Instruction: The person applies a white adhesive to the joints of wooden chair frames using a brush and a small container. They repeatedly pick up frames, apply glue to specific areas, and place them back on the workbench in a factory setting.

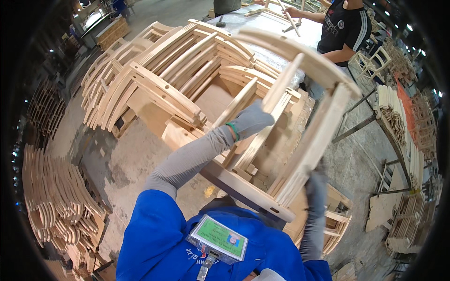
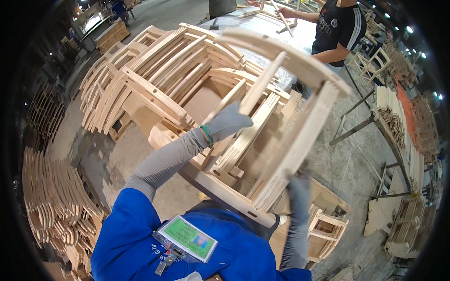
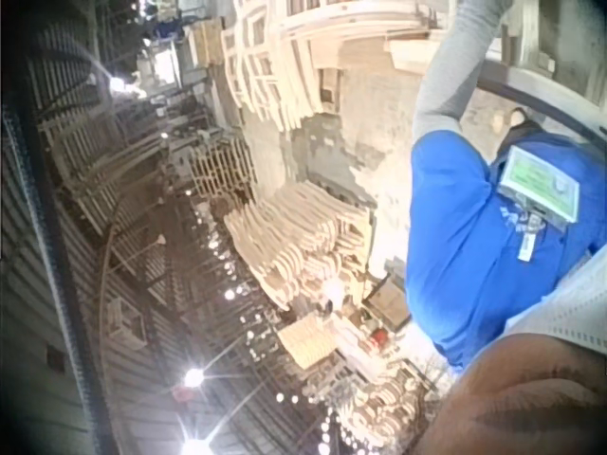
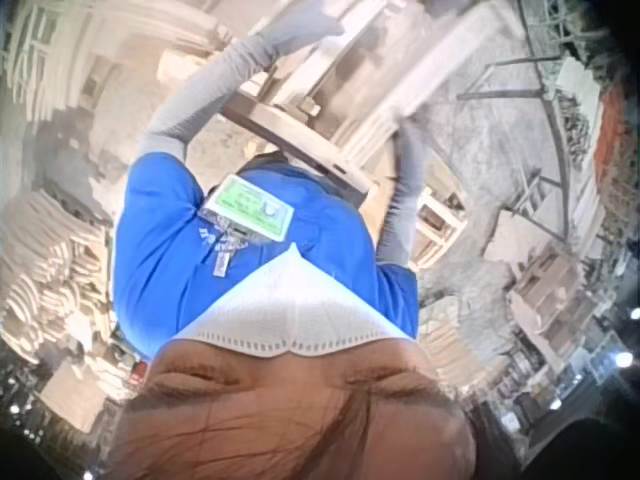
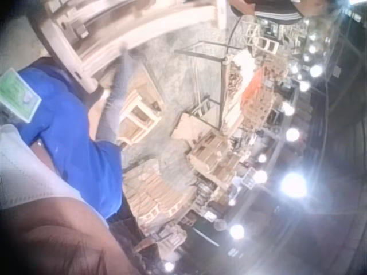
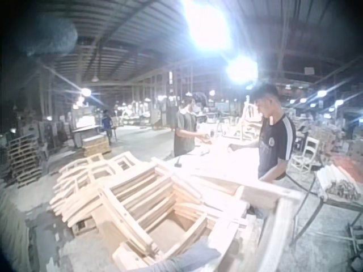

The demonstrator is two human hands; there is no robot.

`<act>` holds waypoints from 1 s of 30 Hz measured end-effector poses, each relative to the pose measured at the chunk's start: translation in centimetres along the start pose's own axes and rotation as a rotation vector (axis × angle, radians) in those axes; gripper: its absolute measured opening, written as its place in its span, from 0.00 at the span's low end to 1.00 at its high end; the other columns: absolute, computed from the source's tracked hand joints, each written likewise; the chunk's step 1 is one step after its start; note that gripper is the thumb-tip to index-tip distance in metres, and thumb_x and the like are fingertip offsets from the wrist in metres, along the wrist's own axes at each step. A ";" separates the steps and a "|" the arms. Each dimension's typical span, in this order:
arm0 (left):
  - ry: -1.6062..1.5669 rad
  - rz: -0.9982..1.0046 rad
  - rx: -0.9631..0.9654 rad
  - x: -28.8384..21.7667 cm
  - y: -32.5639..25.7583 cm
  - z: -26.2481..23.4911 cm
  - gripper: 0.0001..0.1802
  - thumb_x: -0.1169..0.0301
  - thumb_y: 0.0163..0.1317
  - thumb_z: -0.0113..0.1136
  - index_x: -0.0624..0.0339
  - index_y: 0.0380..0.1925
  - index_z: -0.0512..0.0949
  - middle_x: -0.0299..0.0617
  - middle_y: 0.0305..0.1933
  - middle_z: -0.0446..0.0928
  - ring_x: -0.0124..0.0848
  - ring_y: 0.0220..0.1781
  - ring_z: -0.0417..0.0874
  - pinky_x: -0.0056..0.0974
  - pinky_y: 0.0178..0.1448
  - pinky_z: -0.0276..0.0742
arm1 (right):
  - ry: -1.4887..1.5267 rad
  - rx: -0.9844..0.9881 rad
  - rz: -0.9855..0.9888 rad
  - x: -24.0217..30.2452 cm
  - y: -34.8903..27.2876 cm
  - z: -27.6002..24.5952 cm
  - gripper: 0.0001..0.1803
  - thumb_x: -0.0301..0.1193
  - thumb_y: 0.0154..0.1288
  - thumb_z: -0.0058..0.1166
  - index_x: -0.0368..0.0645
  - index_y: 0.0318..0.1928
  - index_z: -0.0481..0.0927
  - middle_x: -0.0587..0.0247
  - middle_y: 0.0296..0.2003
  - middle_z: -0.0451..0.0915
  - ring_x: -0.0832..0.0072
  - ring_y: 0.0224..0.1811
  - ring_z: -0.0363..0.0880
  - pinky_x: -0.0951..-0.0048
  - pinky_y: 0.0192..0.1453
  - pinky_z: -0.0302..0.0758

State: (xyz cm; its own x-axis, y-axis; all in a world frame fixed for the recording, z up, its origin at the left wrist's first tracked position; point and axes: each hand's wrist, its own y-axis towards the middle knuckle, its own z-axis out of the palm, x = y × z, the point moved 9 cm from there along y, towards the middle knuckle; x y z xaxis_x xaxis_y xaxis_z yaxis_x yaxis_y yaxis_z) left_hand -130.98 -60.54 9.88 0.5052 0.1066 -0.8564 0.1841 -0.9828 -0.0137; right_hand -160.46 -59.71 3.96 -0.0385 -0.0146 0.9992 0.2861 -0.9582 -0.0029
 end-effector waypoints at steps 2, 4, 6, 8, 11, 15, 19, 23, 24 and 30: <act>-0.020 -0.090 0.038 4.8 0.4 -0.5 0.35 0.59 0.42 0.63 0.71 0.48 0.67 0.48 0.29 0.75 0.35 0.25 0.78 0.37 0.27 0.75 | 0.184 0.069 0.206 -1.3 -0.5 7.9 0.31 0.23 0.54 0.56 0.36 0.59 0.62 0.56 0.50 0.73 0.71 0.50 0.73 0.71 0.56 0.69; -0.083 -0.226 -0.004 10.2 1.3 -1.8 0.33 0.60 0.41 0.63 0.71 0.44 0.69 0.48 0.28 0.75 0.35 0.24 0.78 0.38 0.26 0.75 | 0.174 0.104 0.241 -3.2 0.6 11.2 0.37 0.24 0.51 0.61 0.36 0.61 0.58 0.56 0.50 0.72 0.71 0.49 0.74 0.74 0.54 0.71; -0.094 -0.271 -0.080 12.2 3.1 -3.3 0.28 0.61 0.40 0.63 0.69 0.40 0.72 0.47 0.27 0.76 0.34 0.23 0.78 0.38 0.25 0.75 | 0.268 0.067 0.205 -4.6 2.5 12.9 0.37 0.24 0.49 0.63 0.35 0.59 0.60 0.57 0.47 0.75 0.71 0.46 0.75 0.74 0.52 0.72; -0.156 -0.315 0.026 12.8 5.2 -2.0 0.28 0.61 0.40 0.63 0.68 0.40 0.72 0.47 0.28 0.76 0.35 0.23 0.78 0.38 0.27 0.75 | 0.241 0.010 0.129 -5.5 5.0 12.9 0.37 0.25 0.49 0.64 0.34 0.59 0.61 0.57 0.44 0.76 0.71 0.45 0.76 0.73 0.51 0.73; 0.000 -0.258 0.011 14.4 8.6 -2.9 0.28 0.61 0.39 0.62 0.67 0.41 0.73 0.52 0.31 0.78 0.43 0.31 0.81 0.41 0.38 0.77 | 0.088 0.011 0.127 -5.3 8.3 13.9 0.37 0.28 0.47 0.66 0.31 0.56 0.63 0.55 0.43 0.77 0.71 0.43 0.76 0.73 0.49 0.73; 0.176 -0.117 -0.073 16.5 10.6 -6.2 0.27 0.64 0.37 0.60 0.67 0.41 0.74 0.57 0.37 0.78 0.51 0.42 0.80 0.43 0.46 0.75 | 0.022 0.063 0.107 -5.8 11.3 16.5 0.34 0.31 0.46 0.67 0.30 0.53 0.65 0.54 0.43 0.77 0.71 0.41 0.77 0.75 0.45 0.73; 0.153 -0.072 -0.080 15.3 9.9 -5.6 0.29 0.64 0.36 0.61 0.66 0.42 0.73 0.58 0.41 0.77 0.50 0.45 0.78 0.43 0.49 0.73 | -0.033 0.022 0.113 -5.4 9.7 16.0 0.31 0.32 0.49 0.66 0.31 0.51 0.67 0.55 0.43 0.78 0.73 0.40 0.76 0.75 0.45 0.73; -0.021 -0.065 0.044 15.1 4.8 -5.9 0.27 0.68 0.42 0.59 0.66 0.45 0.71 0.50 0.36 0.76 0.40 0.36 0.79 0.39 0.41 0.76 | -0.105 0.054 0.163 -2.3 4.2 16.0 0.30 0.31 0.55 0.60 0.31 0.57 0.65 0.55 0.45 0.76 0.73 0.45 0.75 0.74 0.51 0.71; -0.106 -0.069 0.115 14.3 3.5 -6.1 0.25 0.70 0.44 0.57 0.66 0.47 0.70 0.46 0.34 0.75 0.35 0.31 0.79 0.37 0.36 0.77 | -0.142 0.066 0.119 -2.7 3.0 14.6 0.30 0.31 0.58 0.59 0.31 0.58 0.65 0.56 0.47 0.75 0.72 0.48 0.74 0.73 0.54 0.70; -0.568 -0.321 0.169 14.3 -3.1 -9.9 0.26 0.78 0.50 0.52 0.67 0.53 0.64 0.37 0.30 0.71 0.24 0.23 0.72 0.28 0.21 0.71 | -0.300 -0.050 0.316 -7.8 2.4 15.1 0.38 0.33 0.58 0.56 0.29 0.64 0.54 0.52 0.47 0.75 0.70 0.47 0.75 0.74 0.49 0.73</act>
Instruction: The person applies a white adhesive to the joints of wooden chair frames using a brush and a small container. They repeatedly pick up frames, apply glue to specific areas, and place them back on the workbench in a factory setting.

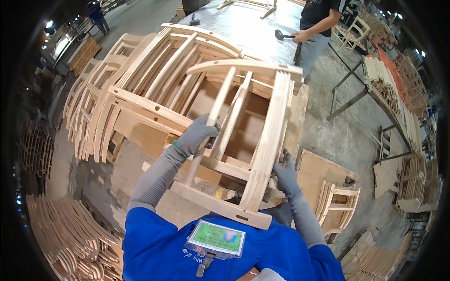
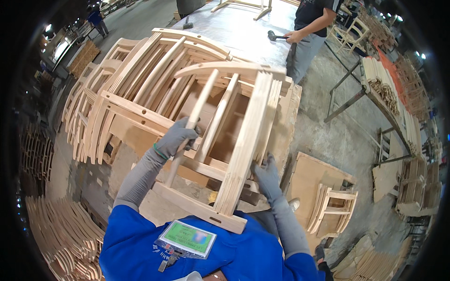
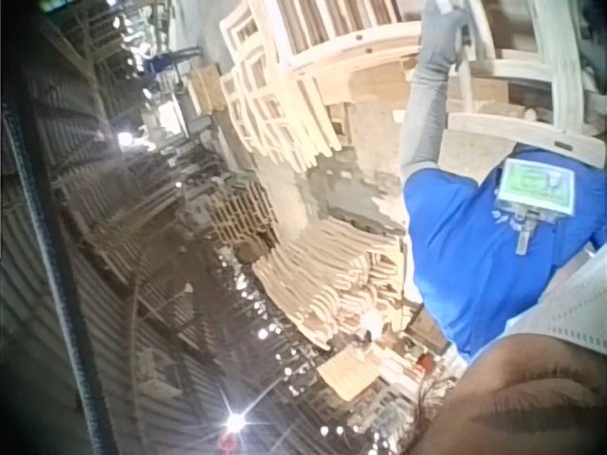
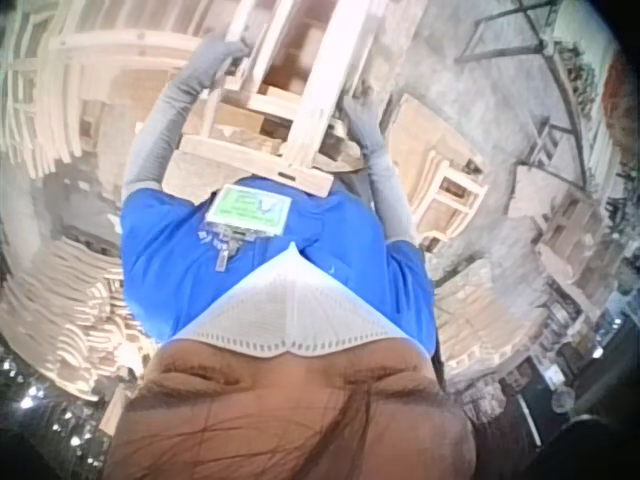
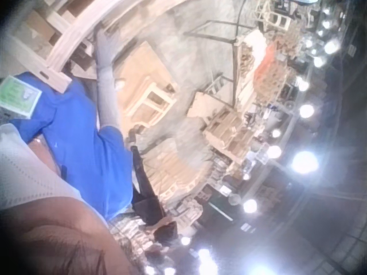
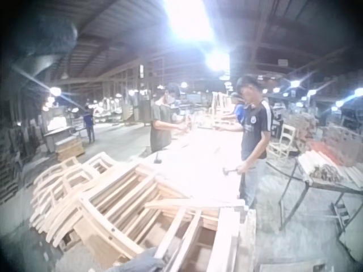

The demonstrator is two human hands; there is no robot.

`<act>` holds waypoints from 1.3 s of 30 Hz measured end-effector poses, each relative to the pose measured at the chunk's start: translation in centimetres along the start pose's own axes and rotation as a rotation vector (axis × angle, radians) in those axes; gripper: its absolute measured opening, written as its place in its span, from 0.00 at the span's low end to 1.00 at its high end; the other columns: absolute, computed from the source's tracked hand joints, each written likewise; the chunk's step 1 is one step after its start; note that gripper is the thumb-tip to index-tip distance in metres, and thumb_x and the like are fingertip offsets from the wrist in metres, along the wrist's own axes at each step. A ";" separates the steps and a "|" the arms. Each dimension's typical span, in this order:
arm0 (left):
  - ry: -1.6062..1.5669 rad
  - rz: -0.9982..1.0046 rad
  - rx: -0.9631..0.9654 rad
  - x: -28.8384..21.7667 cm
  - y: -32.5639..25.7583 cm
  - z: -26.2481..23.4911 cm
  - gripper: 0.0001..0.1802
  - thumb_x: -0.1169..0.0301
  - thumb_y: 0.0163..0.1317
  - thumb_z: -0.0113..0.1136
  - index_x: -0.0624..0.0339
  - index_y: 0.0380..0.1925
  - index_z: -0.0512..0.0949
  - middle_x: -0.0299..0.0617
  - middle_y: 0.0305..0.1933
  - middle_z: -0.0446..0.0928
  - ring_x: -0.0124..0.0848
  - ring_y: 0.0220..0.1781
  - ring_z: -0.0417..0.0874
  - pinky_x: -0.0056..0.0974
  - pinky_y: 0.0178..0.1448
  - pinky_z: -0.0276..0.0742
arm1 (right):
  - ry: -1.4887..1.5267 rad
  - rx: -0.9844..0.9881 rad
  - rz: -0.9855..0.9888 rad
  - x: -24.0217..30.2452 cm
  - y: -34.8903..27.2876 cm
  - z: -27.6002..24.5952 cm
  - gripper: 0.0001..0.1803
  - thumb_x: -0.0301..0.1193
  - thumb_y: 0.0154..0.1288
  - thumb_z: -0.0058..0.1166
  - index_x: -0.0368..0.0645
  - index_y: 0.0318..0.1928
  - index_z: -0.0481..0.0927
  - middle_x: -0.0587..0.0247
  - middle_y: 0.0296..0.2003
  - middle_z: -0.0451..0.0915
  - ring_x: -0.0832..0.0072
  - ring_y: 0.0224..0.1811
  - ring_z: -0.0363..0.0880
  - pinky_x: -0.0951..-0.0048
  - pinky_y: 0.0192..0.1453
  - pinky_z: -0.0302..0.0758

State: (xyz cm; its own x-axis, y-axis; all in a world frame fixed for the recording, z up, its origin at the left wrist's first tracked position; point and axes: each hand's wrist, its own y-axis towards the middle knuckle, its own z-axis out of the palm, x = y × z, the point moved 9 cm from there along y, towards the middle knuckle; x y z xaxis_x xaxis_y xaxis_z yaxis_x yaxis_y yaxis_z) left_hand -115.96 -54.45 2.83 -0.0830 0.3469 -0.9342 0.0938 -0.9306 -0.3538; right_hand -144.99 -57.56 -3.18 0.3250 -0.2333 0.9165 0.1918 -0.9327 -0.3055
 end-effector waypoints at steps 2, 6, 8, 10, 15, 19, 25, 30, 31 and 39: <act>-0.057 0.065 -0.053 -1.6 -0.4 -1.1 0.27 0.78 0.50 0.52 0.68 0.53 0.63 0.37 0.30 0.71 0.24 0.22 0.71 0.28 0.21 0.70 | 0.080 0.074 -0.058 -0.4 3.0 1.4 0.36 0.32 0.56 0.58 0.30 0.61 0.58 0.53 0.46 0.76 0.71 0.45 0.75 0.74 0.48 0.74; -0.156 0.095 -0.058 -3.8 -1.2 -1.6 0.28 0.78 0.51 0.51 0.69 0.55 0.62 0.37 0.31 0.70 0.23 0.22 0.70 0.26 0.20 0.67 | 0.377 0.054 -0.096 0.2 6.2 2.5 0.31 0.30 0.55 0.60 0.31 0.56 0.63 0.55 0.43 0.76 0.72 0.41 0.76 0.75 0.46 0.74; -0.117 0.110 -0.063 -4.8 -2.0 -1.4 0.28 0.78 0.51 0.50 0.70 0.55 0.62 0.38 0.32 0.70 0.24 0.22 0.70 0.27 0.20 0.67 | 0.505 0.043 -0.142 0.2 6.1 2.5 0.30 0.29 0.55 0.60 0.32 0.55 0.64 0.55 0.43 0.76 0.72 0.40 0.77 0.74 0.46 0.75; -0.124 0.105 -0.059 -4.9 -2.6 -1.5 0.28 0.77 0.51 0.51 0.70 0.55 0.62 0.38 0.32 0.70 0.24 0.22 0.71 0.27 0.21 0.67 | 0.544 0.037 -0.165 0.0 7.0 2.3 0.28 0.29 0.55 0.60 0.32 0.55 0.65 0.56 0.43 0.76 0.72 0.40 0.77 0.74 0.46 0.75; -0.075 0.081 -0.095 -4.0 -3.0 -1.3 0.28 0.77 0.50 0.52 0.70 0.55 0.63 0.37 0.31 0.71 0.24 0.23 0.71 0.27 0.24 0.69 | 0.419 0.095 -0.149 0.8 7.7 3.1 0.25 0.30 0.58 0.57 0.31 0.53 0.67 0.55 0.44 0.77 0.72 0.42 0.77 0.74 0.47 0.75; -0.047 0.074 -0.022 -3.2 0.3 0.4 0.25 0.76 0.50 0.54 0.67 0.51 0.65 0.36 0.29 0.71 0.24 0.22 0.72 0.27 0.24 0.70 | 0.259 0.018 -0.077 -2.7 7.9 0.7 0.24 0.32 0.62 0.53 0.31 0.55 0.67 0.55 0.43 0.78 0.70 0.42 0.77 0.74 0.48 0.74; 0.059 0.031 0.030 1.1 5.1 1.3 0.11 0.75 0.50 0.53 0.64 0.35 0.70 0.37 0.20 0.68 0.24 0.17 0.70 0.28 0.22 0.69 | -0.015 0.149 -0.059 1.8 0.8 -0.5 0.31 0.47 0.60 0.54 0.36 0.55 0.70 0.51 0.42 0.80 0.67 0.47 0.78 0.74 0.54 0.71; 0.885 0.259 -0.370 1.2 10.8 0.0 0.19 0.64 0.42 0.58 0.64 0.35 0.80 0.54 0.37 0.78 0.51 0.40 0.78 0.44 0.47 0.73 | -0.248 0.161 -0.148 2.3 0.1 2.0 0.41 0.53 0.51 0.59 0.37 0.58 0.65 0.41 0.53 0.71 0.58 0.51 0.77 0.66 0.57 0.69; 0.837 0.249 -0.321 1.4 12.0 0.2 0.20 0.64 0.43 0.58 0.64 0.37 0.79 0.54 0.38 0.78 0.50 0.41 0.78 0.43 0.48 0.73 | -0.230 0.160 -0.156 1.3 1.3 2.0 0.43 0.54 0.51 0.59 0.37 0.60 0.63 0.38 0.56 0.67 0.55 0.51 0.76 0.65 0.58 0.69; 0.682 0.227 -0.023 1.6 13.8 7.3 0.31 0.63 0.52 0.60 0.63 0.55 0.66 0.47 0.45 0.76 0.36 0.46 0.76 0.38 0.49 0.72 | -0.371 -0.045 -0.287 -0.6 1.3 -2.5 0.58 0.54 0.54 0.54 0.39 0.70 0.32 0.38 0.69 0.33 0.45 0.46 0.77 0.61 0.48 0.76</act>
State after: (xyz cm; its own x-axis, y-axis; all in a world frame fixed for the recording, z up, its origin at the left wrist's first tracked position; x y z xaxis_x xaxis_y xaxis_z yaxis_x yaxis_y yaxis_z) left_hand -122.08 -67.62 -3.18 0.5785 0.1484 -0.8021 0.0572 -0.9883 -0.1416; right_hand -147.20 -59.35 -3.50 0.5756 0.1419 0.8053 0.2842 -0.9581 -0.0343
